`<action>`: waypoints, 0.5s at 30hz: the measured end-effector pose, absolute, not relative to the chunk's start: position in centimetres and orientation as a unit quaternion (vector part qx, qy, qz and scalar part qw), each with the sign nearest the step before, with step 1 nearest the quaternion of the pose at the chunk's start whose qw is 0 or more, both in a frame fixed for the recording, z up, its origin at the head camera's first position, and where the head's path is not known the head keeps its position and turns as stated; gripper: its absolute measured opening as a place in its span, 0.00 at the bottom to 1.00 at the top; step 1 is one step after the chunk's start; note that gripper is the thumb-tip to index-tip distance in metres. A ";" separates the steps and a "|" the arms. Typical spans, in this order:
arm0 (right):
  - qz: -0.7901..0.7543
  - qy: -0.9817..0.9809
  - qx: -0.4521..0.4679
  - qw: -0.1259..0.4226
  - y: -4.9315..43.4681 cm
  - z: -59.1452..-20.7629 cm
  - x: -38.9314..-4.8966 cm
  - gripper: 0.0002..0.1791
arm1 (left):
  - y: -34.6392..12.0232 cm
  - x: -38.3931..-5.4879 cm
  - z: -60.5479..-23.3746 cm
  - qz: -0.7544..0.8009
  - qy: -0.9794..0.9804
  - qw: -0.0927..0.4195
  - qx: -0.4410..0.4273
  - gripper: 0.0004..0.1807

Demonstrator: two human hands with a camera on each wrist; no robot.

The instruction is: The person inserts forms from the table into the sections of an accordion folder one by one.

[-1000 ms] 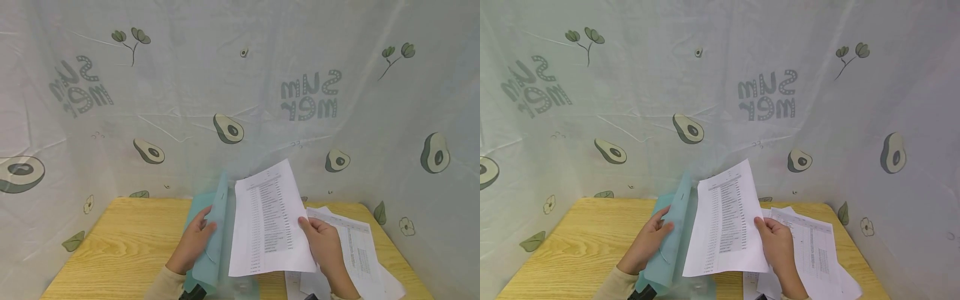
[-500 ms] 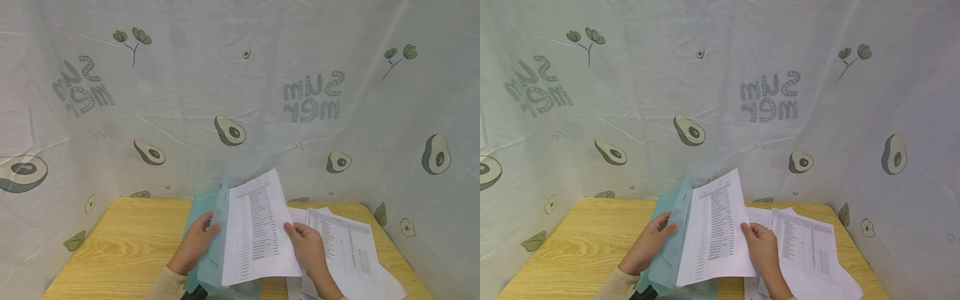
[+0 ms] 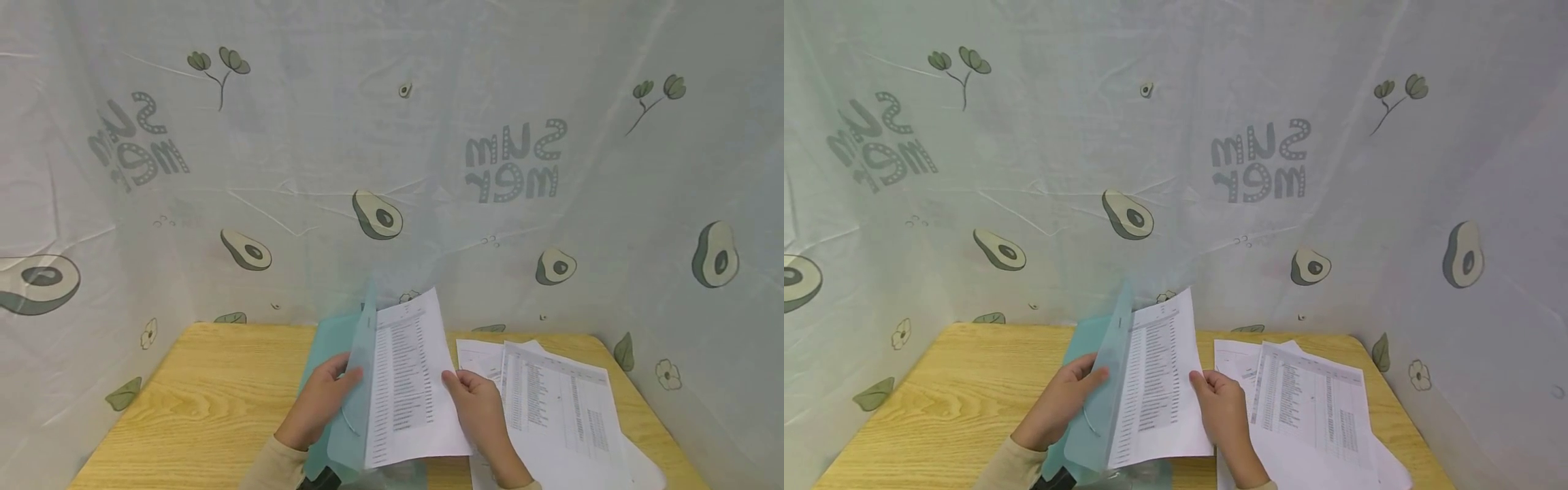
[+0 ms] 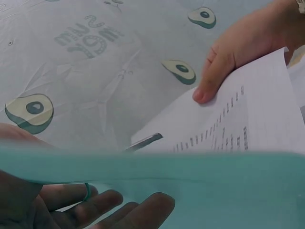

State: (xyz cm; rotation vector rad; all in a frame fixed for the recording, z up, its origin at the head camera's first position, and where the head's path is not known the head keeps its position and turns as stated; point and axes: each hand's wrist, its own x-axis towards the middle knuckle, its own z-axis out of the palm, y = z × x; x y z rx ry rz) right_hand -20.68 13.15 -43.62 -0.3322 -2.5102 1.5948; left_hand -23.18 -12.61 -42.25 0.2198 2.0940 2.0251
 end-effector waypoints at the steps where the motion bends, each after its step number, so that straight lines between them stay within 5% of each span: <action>1: 0.532 -0.836 -0.109 0.074 12.9 -43.8 -20.7 0.18 | -12.6 -23.2 -42.3 0.688 0.713 0.112 0.075 0.27; 15: 0.574 -0.816 -0.059 0.040 11.2 -45.6 -20.8 0.20 | -12.6 -23.1 -42.5 0.684 0.715 0.116 0.087 0.26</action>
